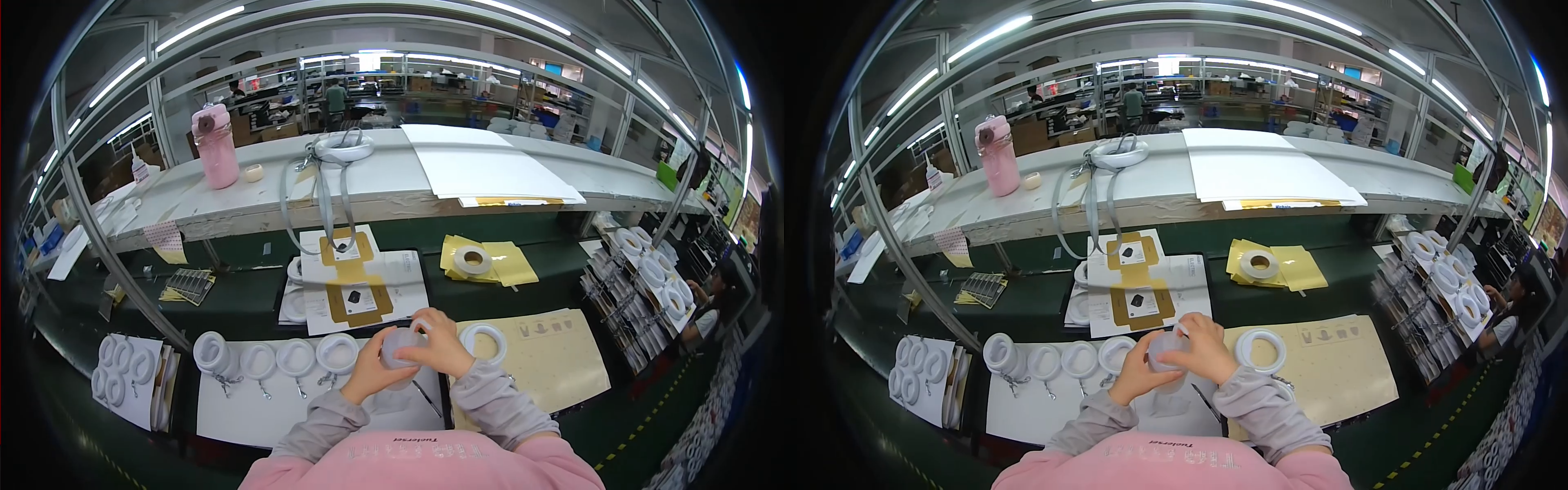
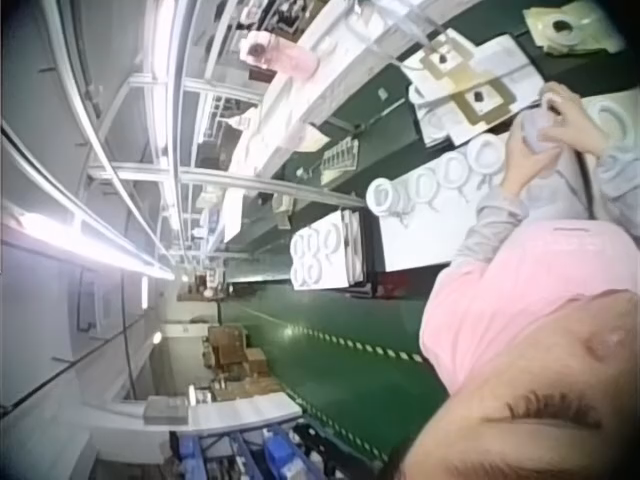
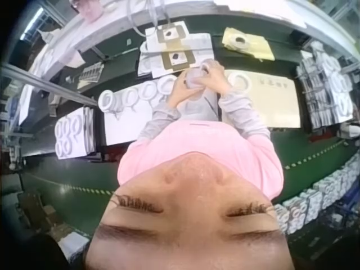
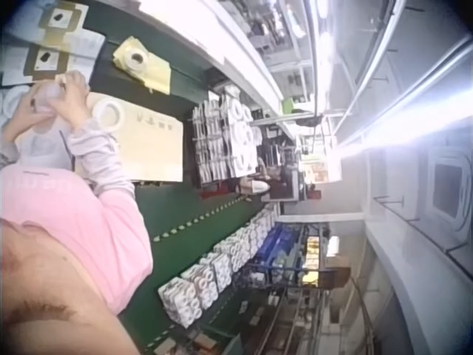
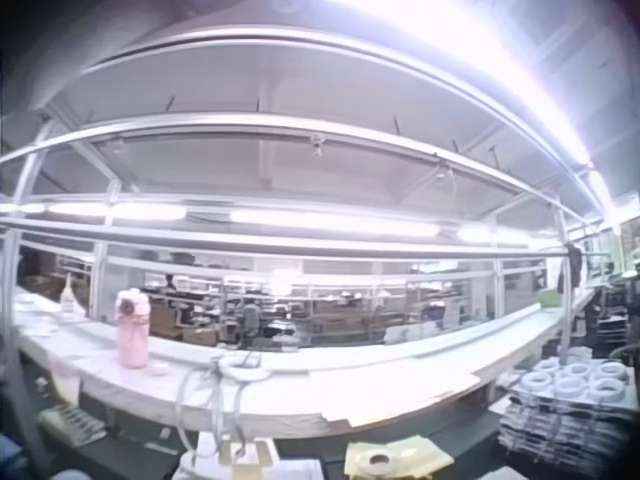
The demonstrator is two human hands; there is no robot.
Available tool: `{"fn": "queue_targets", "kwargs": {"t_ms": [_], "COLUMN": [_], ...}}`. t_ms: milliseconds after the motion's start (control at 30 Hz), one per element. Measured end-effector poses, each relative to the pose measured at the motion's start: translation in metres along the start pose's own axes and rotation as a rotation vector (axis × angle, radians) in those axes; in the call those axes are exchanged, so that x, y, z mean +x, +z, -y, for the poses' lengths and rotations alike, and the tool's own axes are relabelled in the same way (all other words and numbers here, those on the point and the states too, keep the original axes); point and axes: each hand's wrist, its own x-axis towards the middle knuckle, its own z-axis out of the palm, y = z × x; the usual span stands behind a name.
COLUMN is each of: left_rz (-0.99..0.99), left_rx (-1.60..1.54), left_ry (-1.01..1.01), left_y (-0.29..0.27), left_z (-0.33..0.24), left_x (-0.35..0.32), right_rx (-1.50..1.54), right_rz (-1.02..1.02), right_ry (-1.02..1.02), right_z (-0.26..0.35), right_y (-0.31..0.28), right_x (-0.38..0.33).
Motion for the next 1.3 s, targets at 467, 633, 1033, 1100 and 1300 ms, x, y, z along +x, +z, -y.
{"fn": "queue_targets", "kwargs": {"t_ms": [467, 633, 1033, 1100, 1300], "left_rz": [0.018, 0.025, 0.045, 0.060, 0.035], "left_rx": [-0.027, -0.013, -0.007, 0.001, -0.041], "left_ry": [0.042, 0.002, 0.007, 0.015, -0.015], "left_y": [0.004, 0.002, 0.004, 0.004, 0.008], "left_z": [-0.005, -0.006, -0.004, -0.007, -0.004], "left_x": [0.004, 0.000, 0.003, 0.004, 0.001], "right_rx": [0.295, 0.063, 0.089, 0.130, 0.058], "right_rz": [-0.002, -0.037, -0.169, -0.107, -0.065], "right_ry": [-0.080, 0.054, -0.103, -0.123, 0.020], "right_z": [-0.024, 0.000, -0.007, -0.018, -0.010], "right_y": [0.004, -0.003, 0.005, 0.000, 0.007], "right_x": [-0.006, -0.005, -0.009, -0.006, -0.011]}}
